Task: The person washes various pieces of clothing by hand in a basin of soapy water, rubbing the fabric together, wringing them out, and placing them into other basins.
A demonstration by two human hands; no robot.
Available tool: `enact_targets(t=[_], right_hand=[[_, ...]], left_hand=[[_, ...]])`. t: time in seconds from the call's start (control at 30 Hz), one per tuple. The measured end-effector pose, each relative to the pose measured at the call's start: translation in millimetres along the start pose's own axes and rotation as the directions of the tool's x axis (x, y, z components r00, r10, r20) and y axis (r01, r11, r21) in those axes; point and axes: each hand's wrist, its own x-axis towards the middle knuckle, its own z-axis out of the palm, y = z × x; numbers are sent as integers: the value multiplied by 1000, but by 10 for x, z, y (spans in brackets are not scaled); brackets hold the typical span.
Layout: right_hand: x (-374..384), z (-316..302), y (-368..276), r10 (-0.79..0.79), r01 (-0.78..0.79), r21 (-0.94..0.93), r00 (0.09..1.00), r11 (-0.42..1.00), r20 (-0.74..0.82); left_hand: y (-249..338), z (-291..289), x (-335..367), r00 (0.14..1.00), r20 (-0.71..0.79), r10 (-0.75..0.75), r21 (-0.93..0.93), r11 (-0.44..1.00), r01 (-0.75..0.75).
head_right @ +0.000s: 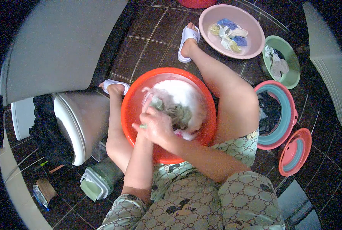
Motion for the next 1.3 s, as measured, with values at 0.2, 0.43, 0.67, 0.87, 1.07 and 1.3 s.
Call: enact_targets(t=[0.2, 0.43, 0.67, 0.87, 1.07, 1.3], right_hand=[[267, -49, 590, 148, -163, -94, 978, 982, -148], [197, -155, 427, 185, -173, 96, 975, 980, -127], [116, -59, 4, 91, -59, 190, 982, 980, -165], [535, 49, 939, 433, -432, -25, 901, 902, 41], [665, 494, 1330, 472, -470, 90, 881, 878, -7], [323, 1009, 1789, 591, -563, -182, 759, 806, 273]], left_hand=[[-153, 324, -49, 976, -173, -135, -74, 990, 124], [-148, 521, -283, 957, -282, -65, 6, 998, 69], [-171, -511, 108, 867, 484, -117, -156, 964, 217], [44, 331, -205, 959, -236, -158, -31, 987, 155], [4, -358, 305, 916, -392, 89, 293, 955, 33], [-348, -971, 571, 759, -530, 379, 838, 373, 398]])
